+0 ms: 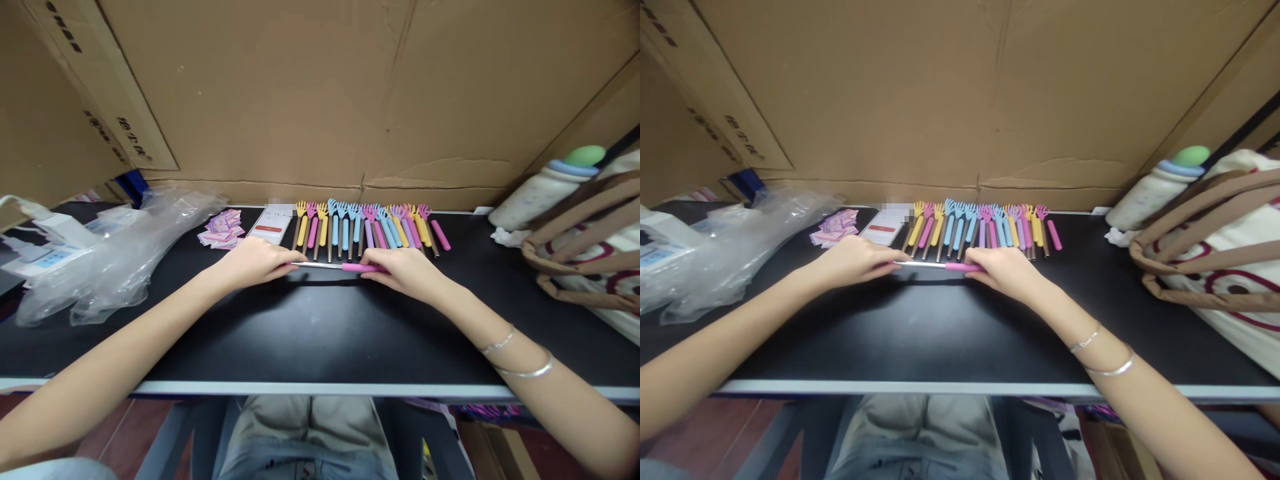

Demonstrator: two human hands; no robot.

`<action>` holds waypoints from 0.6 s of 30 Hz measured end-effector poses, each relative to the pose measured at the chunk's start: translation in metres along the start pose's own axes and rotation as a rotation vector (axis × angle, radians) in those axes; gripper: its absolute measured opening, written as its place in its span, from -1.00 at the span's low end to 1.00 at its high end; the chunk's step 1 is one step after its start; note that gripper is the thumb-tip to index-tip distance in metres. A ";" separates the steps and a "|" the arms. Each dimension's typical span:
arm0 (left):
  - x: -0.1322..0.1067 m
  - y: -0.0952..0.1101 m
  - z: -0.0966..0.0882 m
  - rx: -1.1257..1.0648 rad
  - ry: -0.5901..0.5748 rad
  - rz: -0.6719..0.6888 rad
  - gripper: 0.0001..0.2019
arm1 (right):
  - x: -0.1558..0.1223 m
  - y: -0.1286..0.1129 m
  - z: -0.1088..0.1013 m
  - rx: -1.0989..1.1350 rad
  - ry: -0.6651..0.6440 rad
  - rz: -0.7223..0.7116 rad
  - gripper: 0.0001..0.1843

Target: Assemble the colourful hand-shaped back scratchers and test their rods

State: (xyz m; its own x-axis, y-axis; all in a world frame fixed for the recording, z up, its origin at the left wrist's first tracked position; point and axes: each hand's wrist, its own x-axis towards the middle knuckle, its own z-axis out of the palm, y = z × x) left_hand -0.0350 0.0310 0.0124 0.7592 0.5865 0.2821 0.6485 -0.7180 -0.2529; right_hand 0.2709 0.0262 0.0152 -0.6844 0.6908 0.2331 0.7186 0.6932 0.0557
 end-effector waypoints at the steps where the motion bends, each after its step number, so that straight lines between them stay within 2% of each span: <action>1: 0.000 0.000 0.000 -0.007 0.005 0.002 -0.72 | 0.000 0.000 0.000 0.001 0.002 -0.003 -0.80; 9: 0.000 -0.001 0.002 -0.043 0.035 0.035 -0.72 | 0.001 0.000 0.002 -0.034 -0.024 -0.013 -0.71; 18: 0.000 0.000 0.001 -0.011 0.018 0.027 -0.70 | 0.000 0.002 0.003 -0.027 -0.024 -0.024 -0.67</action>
State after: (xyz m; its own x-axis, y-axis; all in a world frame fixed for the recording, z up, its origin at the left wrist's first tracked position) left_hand -0.0351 0.0314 0.0111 0.7750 0.5605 0.2918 0.6275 -0.7372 -0.2505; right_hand 0.2718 0.0279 0.0126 -0.7040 0.6791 0.2079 0.7049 0.7039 0.0877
